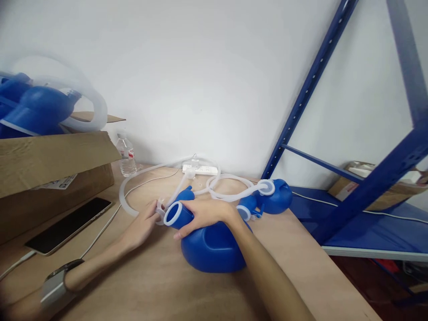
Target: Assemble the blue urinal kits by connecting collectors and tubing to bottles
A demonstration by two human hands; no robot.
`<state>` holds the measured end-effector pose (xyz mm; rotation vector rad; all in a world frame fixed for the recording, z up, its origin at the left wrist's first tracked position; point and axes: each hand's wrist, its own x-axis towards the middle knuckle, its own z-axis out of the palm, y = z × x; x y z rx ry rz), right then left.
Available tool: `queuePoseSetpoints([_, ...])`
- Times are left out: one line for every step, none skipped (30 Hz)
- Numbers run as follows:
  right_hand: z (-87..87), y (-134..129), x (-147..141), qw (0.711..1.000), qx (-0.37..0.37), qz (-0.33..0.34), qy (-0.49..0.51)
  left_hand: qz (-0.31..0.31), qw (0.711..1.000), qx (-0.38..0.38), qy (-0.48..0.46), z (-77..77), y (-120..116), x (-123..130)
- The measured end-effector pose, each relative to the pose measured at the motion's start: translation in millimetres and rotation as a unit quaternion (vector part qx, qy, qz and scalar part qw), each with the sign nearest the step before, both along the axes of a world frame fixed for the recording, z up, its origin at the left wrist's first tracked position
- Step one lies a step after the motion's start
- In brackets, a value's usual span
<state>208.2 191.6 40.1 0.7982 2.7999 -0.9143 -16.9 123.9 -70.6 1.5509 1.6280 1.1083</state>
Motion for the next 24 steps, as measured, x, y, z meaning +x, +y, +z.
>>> queuePoseSetpoints([-0.3, 0.1, 0.0, 1.000, 0.000, 0.001, 0.003, 0.008, 1.000, 0.011, 0.026, 0.3, -2.1, 4.8])
queuePoseSetpoints([-0.6, 0.1, 0.0, 1.000, 0.001, 0.002, 0.003, 0.016, 0.998, 0.018, 0.055, 1.1, -4.1, 10.1])
queuePoseSetpoints([-0.7, 0.2, -0.1, 1.000, 0.004, 0.001, 0.002, 0.022, 0.996, 0.024, 0.085, 2.1, -5.6, 15.6])
queuePoseSetpoints([-0.9, 0.4, -0.1, 1.000, 0.006, 0.001, 0.002, 0.027, 0.992, 0.032, 0.116, 3.2, -6.4, 21.0])
queuePoseSetpoints([-1.0, 0.5, -0.1, 1.000, 0.007, 0.001, 0.004, 0.031, 0.988, 0.040, 0.143, 4.4, -6.3, 25.9])
queuePoseSetpoints([-1.2, 0.7, 0.0, 1.000, 0.007, 0.002, 0.007, 0.033, 0.986, 0.045, 0.160, 5.6, -5.3, 30.0])
queuePoseSetpoints([-1.3, 0.9, 0.1, 1.000, 0.006, 0.003, 0.010, 0.033, 0.984, 0.049, 0.166, 6.7, -3.5, 33.3])
queuePoseSetpoints([-1.5, 1.0, 0.3, 1.000, 0.004, 0.002, 0.012, 0.031, 0.984, 0.052, 0.167, 7.7, -1.1, 35.6])
queuePoseSetpoints([-1.6, 1.0, 0.5, 1.000, 0.001, 0.002, 0.013, 0.030, 0.984, 0.053, 0.165, 8.5, 1.6, 37.1])
queuePoseSetpoints([-1.5, 0.8, 0.8, 1.000, 0.000, 0.002, 0.012, 0.028, 0.985, 0.055, 0.163, 8.9, 4.3, 37.9])
queuePoseSetpoints([-1.4, 0.6, 1.1, 1.000, -0.002, 0.001, 0.010, 0.029, 0.985, 0.056, 0.161, 8.8, 6.9, 38.2])
queuePoseSetpoints([-1.2, 0.2, 1.3, 1.000, -0.003, -0.001, 0.006, 0.033, 0.985, 0.059, 0.158, 8.1, 9.2, 38.2])
queuePoseSetpoints([-1.1, -0.1, 1.6, 1.000, -0.002, -0.002, 0.005, 0.036, 0.985, 0.062, 0.155, 6.9, 11.3, 38.0])
queuePoseSetpoints([-1.0, -0.4, 2.0, 1.000, 0.001, -0.003, 0.008, 0.043, 0.985, 0.065, 0.154, 5.5, 13.0, 37.5])
queuePoseSetpoints([-1.2, -0.5, 2.3, 1.000, 0.004, -0.003, 0.013, 0.048, 0.984, 0.070, 0.155, 3.9, 14.3, 36.7])
queuePoseSetpoints([-1.7, -0.2, 2.7, 1.000, 0.006, -0.001, 0.022, 0.050, 0.984, 0.077, 0.153, 2.7, 15.2, 35.5])
queuePoseSetpoints([-2.5, 0.5, 3.1, 0.999, 0.005, 0.001, 0.035, 0.050, 0.984, 0.087, 0.144, 2.2, 15.6, 33.7])
queuePoseSetpoints([-3.6, 1.7, 3.5, 0.998, -0.002, 0.001, 0.056, 0.047, 0.986, 0.099, 0.130, 2.7, 15.5, 31.3])
queuePoseSetpoints([-5.1, 3.6, 3.8, 0.996, -0.022, -0.004, 0.085, 0.045, 0.987, 0.111, 0.112, 4.6, 14.8, 28.2])
queuePoseSetpoints([-6.8, 5.9, 4.0, 0.991, -0.054, -0.017, 0.120, 0.049, 0.987, 0.123, 0.094, 7.9, 13.5, 24.2])
queuePoseSetpoints([-8.7, 8.6, 4.0, 0.982, -0.088, -0.040, 0.162, 0.057, 0.986, 0.134, 0.079, 12.7, 11.8, 19.6])
queuePoseSetpoints([-10.5, 11.5, 3.8, 0.969, -0.110, -0.071, 0.208, 0.070, 0.985, 0.141, 0.071, 18.9, 9.8, 14.3])
queuePoseSetpoints([-12.3, 14.5, 3.5, 0.956, -0.109, -0.106, 0.252, 0.089, 0.983, 0.145, 0.068, 26.1, 7.6, 8.8])
queuePoseSetpoints([-13.8, 17.2, 3.1, 0.943, -0.079, -0.141, 0.290, 0.105, 0.982, 0.144, 0.063, 34.1, 5.6, 3.2])
